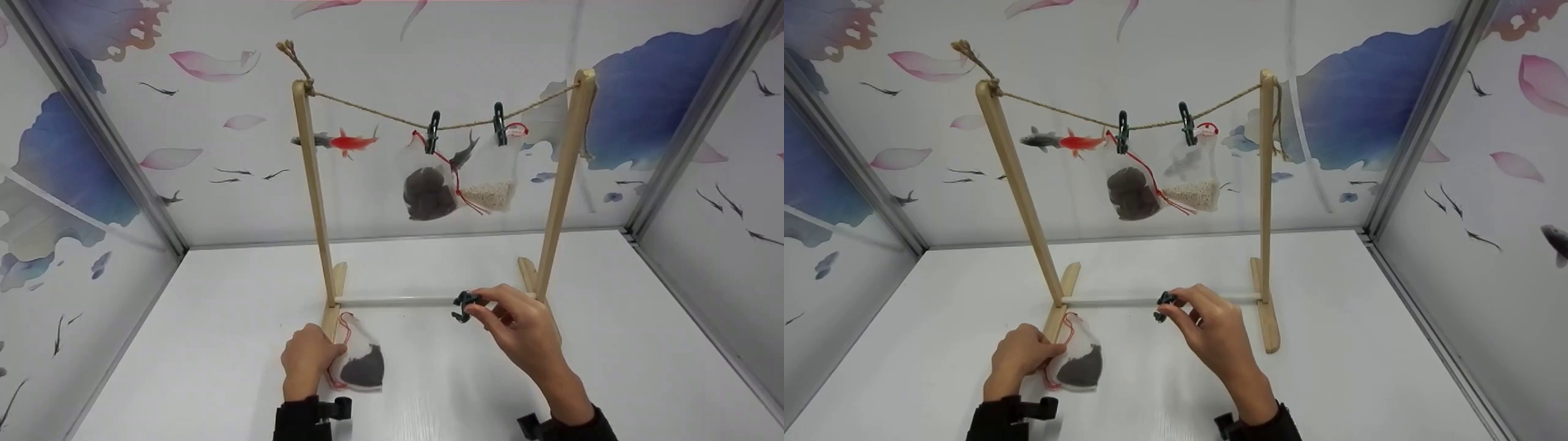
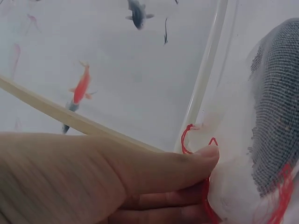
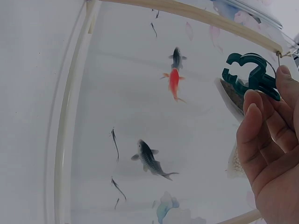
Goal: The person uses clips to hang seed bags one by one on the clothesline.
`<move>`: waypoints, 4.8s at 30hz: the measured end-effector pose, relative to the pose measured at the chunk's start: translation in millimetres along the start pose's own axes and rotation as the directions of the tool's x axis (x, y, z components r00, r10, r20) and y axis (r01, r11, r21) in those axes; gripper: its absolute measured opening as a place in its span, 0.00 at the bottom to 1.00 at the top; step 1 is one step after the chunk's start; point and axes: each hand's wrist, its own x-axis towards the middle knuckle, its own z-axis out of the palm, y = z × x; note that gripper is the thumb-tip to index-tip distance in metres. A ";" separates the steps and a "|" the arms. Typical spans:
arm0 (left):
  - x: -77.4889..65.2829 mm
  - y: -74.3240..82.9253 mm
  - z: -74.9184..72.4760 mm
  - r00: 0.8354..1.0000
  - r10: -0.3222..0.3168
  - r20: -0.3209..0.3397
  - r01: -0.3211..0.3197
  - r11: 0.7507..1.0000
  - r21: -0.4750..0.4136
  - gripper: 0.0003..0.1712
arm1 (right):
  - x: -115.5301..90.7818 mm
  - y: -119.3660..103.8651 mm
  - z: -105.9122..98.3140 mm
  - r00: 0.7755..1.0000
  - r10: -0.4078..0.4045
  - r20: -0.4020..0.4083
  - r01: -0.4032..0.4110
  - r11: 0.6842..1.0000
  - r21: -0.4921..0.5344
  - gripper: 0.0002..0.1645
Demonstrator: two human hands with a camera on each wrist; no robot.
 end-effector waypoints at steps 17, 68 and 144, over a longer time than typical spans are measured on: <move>-2.3 5.6 4.9 1.000 0.026 0.003 -0.026 1.000 0.015 0.17 | 0.2 0.2 -1.4 1.000 -0.012 0.001 0.012 1.000 -0.001 0.19; -0.2 4.9 10.7 0.896 0.284 0.341 -0.140 0.910 -0.389 0.08 | 9.2 -17.2 -4.4 0.990 0.139 -0.032 -0.136 0.986 0.098 0.16; 41.5 170.2 -154.4 0.623 0.466 -0.629 -0.715 0.665 -0.216 0.11 | 287.2 -60.3 -2.0 0.977 0.144 0.159 -0.127 0.986 -0.112 0.17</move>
